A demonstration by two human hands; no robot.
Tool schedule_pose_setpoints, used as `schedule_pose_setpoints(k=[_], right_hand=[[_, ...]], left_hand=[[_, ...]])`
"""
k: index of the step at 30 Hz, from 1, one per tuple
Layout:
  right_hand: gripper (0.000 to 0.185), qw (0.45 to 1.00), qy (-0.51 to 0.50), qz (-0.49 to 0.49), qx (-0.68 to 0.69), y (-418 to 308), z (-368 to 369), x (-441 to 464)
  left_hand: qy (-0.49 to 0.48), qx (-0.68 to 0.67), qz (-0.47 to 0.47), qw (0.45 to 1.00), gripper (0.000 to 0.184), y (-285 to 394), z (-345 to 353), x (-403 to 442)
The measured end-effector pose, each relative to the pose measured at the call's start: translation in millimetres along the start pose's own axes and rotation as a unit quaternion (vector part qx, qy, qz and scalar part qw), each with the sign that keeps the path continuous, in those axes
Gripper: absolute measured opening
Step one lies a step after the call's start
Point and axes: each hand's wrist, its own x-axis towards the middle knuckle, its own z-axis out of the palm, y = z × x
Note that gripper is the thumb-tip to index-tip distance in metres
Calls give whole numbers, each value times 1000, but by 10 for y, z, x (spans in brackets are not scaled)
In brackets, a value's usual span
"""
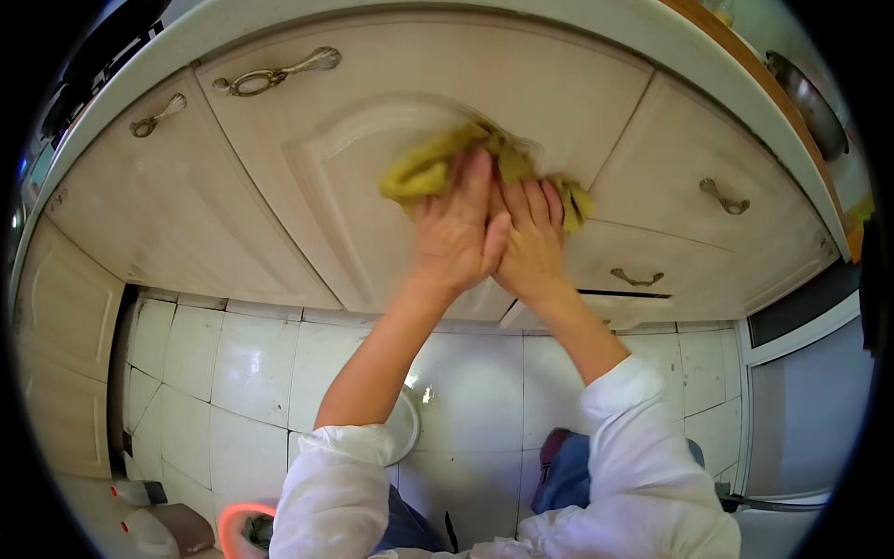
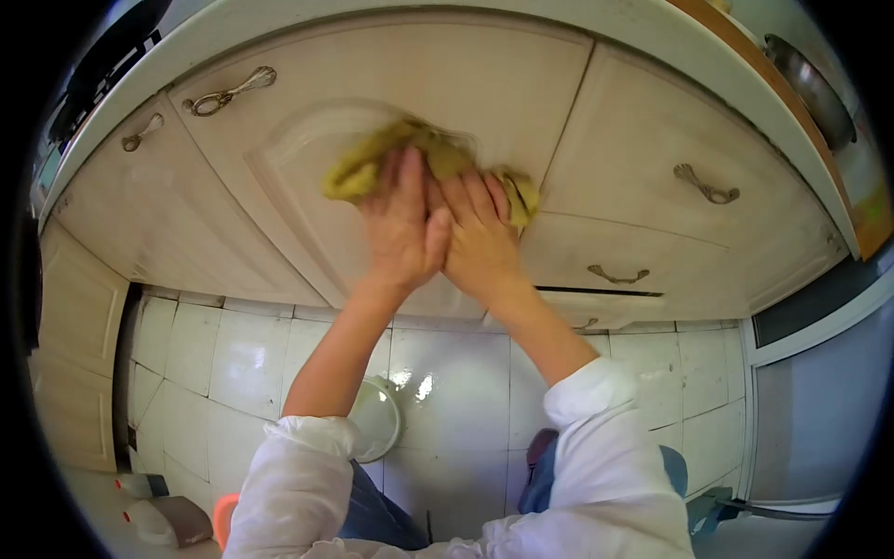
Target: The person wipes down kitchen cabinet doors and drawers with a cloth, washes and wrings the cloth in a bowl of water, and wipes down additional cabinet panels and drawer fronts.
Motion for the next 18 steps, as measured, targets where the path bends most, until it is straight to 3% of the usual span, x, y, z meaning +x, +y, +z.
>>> schedule_pose_setpoints(k=[2, 7, 9, 10, 12, 13, 16, 18], right_hand=[[42, 999, -17, 33, 36, 49, 242, -552], [27, 985, -19, -26, 171, 124, 245, -845], [44, 954, 139, -54, 262, 179, -86, -442], [37, 935, 227, -73, 263, 233, -272, -170], [30, 925, 297, -166, 171, 589, -505, 390], [32, 919, 326, -189, 115, 739, -566, 611], [47, 932, 275, -233, 45, 941, -514, 709], [46, 974, 197, -107, -25, 814, -335, 347]], left_hand=[[-159, 5, 66, 985, 68, 83, 17, -244], [-351, -19, 11, 936, 75, -132, -99, -943], [-170, -39, 16, 985, 81, -3, -29, -562], [-116, -35, 52, 991, 86, 70, -46, -213], [1, -11, 144, 990, 85, 226, -48, 553], [19, -38, 146, 988, 83, 290, -19, 863], [20, 96, 174, 980, 71, 195, 186, 901], [12, 94, 181, 979, 71, 166, 309, 701]])
